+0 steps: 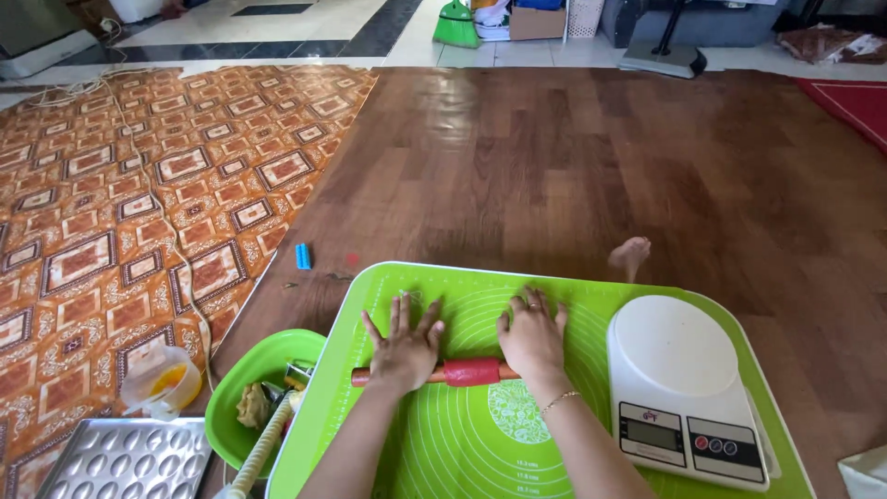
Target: Rolling out dough, weighing portions on a digital scale, and shaping them into balls by hand.
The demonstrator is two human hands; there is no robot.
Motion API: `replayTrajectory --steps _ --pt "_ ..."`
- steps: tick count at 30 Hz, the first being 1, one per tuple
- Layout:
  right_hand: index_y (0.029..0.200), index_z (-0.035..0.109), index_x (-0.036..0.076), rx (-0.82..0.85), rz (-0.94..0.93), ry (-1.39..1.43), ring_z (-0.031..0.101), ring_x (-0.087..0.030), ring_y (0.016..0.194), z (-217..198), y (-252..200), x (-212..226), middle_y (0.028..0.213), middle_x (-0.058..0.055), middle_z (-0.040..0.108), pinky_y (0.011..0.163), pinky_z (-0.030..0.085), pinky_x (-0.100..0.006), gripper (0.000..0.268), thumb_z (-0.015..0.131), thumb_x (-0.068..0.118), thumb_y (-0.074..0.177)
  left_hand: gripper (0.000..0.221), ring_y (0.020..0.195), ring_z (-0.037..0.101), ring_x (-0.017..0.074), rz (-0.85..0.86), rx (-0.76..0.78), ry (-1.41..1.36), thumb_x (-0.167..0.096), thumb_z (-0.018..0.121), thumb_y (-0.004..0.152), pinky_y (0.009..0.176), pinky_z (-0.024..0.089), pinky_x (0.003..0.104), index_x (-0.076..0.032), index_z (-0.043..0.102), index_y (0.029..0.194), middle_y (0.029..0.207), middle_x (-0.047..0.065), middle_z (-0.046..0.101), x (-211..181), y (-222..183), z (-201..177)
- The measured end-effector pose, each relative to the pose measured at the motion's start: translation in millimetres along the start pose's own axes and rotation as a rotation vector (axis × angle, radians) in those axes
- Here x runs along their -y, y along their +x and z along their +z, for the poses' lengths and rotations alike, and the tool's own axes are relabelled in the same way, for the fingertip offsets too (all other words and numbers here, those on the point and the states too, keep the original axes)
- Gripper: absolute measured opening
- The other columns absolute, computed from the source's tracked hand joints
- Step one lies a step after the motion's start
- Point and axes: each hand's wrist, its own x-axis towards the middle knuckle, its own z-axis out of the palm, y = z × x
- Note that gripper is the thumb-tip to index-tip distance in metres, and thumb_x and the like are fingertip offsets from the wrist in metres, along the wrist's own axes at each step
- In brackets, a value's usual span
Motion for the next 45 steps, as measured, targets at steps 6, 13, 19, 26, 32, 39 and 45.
replayTrajectory --steps 6,13,19,26,32,39,45 --pt "0.126 0.066 0.016 0.083 0.027 0.025 0.049 -0.026 0.141 -22.3 -10.2 8.2 0.144 -0.011 0.059 0.115 0.028 -0.058 0.042 0.050 0.036 0.092 0.058 0.159 0.004 0.0220 0.040 0.022 0.009 -0.047 0.003 0.107 0.122 -0.010 0.065 -0.035 0.018 0.162 0.172 0.010 0.009 -3.3 -29.4 -13.8" --pt "0.154 0.038 0.017 0.231 -0.001 0.037 0.036 -0.028 0.150 -49.5 -33.0 10.2 0.158 -0.014 0.044 0.119 0.013 -0.062 0.058 0.040 0.034 0.098 0.061 0.159 0.003 0.0196 0.076 -0.012 0.080 -0.050 0.000 0.105 0.120 -0.016 0.063 -0.035 0.019 0.162 0.172 0.007 0.009 -3.8 -37.7 9.6" --pt "0.153 0.039 0.025 0.337 0.000 0.011 0.029 -0.024 0.153 -72.9 -51.0 17.2 0.159 -0.009 0.042 0.122 0.005 -0.062 0.054 0.029 0.042 0.103 0.069 0.158 0.006 0.0186 0.088 -0.017 0.100 -0.058 -0.004 0.102 0.120 -0.016 0.063 -0.035 0.023 0.161 0.172 0.006 0.011 -1.7 -51.8 20.1" --pt "0.156 0.036 0.027 0.400 -0.033 -0.031 0.028 -0.021 0.153 -70.4 -76.7 8.2 0.163 -0.004 0.037 0.124 0.009 -0.056 0.057 0.019 0.046 0.105 0.064 0.158 0.010 0.0192 0.104 -0.057 0.082 -0.056 0.000 0.103 0.119 -0.018 0.066 -0.036 0.019 0.161 0.171 0.005 0.015 -1.3 -71.6 36.7" --pt "0.151 0.045 0.022 0.345 -0.073 -0.045 0.033 -0.023 0.151 -80.1 -96.0 9.7 0.158 -0.006 0.044 0.124 0.010 -0.056 0.055 0.020 0.042 0.106 0.061 0.158 0.011 0.0204 0.118 -0.061 0.071 -0.052 0.004 0.105 0.120 -0.012 0.066 -0.035 0.010 0.163 0.171 0.005 0.016 0.8 -88.7 40.0" --pt "0.143 0.054 0.021 0.324 -0.154 -0.043 0.033 -0.025 0.152 -88.2 -113.6 7.2 0.155 -0.007 0.048 0.124 0.009 -0.057 0.058 0.015 0.045 0.107 0.059 0.157 0.013 0.0243 0.150 -0.053 0.102 -0.050 0.006 0.106 0.124 -0.002 0.064 -0.035 0.006 0.163 0.170 0.004 0.019 3.2 -102.9 47.5" --pt "0.145 0.048 0.028 0.384 -0.287 0.049 0.021 -0.022 0.155 -75.5 -116.7 -10.4 0.161 0.001 0.036 0.128 -0.005 -0.053 0.055 0.016 0.044 0.103 0.063 0.158 -0.006 0.0311 0.195 -0.023 0.078 -0.052 0.011 0.105 0.123 -0.008 0.065 -0.032 -0.005 0.163 0.171 0.001 -0.003 6.8 -103.7 60.7"
